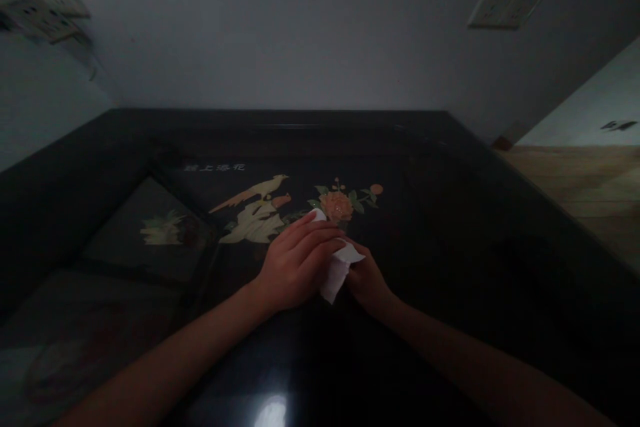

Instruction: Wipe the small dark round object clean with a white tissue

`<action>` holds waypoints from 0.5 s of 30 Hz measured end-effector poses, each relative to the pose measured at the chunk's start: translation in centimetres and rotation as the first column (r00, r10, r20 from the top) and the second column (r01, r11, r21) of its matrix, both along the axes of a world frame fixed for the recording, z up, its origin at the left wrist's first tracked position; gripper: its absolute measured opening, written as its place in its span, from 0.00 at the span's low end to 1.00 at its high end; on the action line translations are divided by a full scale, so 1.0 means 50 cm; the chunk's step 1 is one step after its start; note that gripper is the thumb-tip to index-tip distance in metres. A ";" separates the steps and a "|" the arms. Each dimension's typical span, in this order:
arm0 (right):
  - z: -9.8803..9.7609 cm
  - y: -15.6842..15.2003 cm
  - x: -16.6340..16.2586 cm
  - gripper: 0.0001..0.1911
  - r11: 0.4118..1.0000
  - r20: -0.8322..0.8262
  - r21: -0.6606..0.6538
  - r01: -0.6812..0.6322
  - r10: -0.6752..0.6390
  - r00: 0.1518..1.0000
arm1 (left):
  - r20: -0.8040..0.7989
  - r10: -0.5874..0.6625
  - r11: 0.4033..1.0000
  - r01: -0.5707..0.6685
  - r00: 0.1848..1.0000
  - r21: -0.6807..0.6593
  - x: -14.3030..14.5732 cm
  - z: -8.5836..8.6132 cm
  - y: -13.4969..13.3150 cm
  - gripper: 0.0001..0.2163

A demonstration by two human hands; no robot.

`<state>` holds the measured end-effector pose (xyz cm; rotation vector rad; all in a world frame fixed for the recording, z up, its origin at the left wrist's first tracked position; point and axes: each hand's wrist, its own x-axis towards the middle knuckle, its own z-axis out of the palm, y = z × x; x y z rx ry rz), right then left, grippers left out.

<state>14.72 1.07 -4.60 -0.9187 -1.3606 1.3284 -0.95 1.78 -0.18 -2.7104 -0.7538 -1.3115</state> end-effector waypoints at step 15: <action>-0.013 0.009 0.013 0.30 0.990 -0.056 -0.092 -0.103 0.098 0.994 | 0.547 0.605 0.335 0.438 0.579 -0.834 0.028 -0.027 0.015 0.17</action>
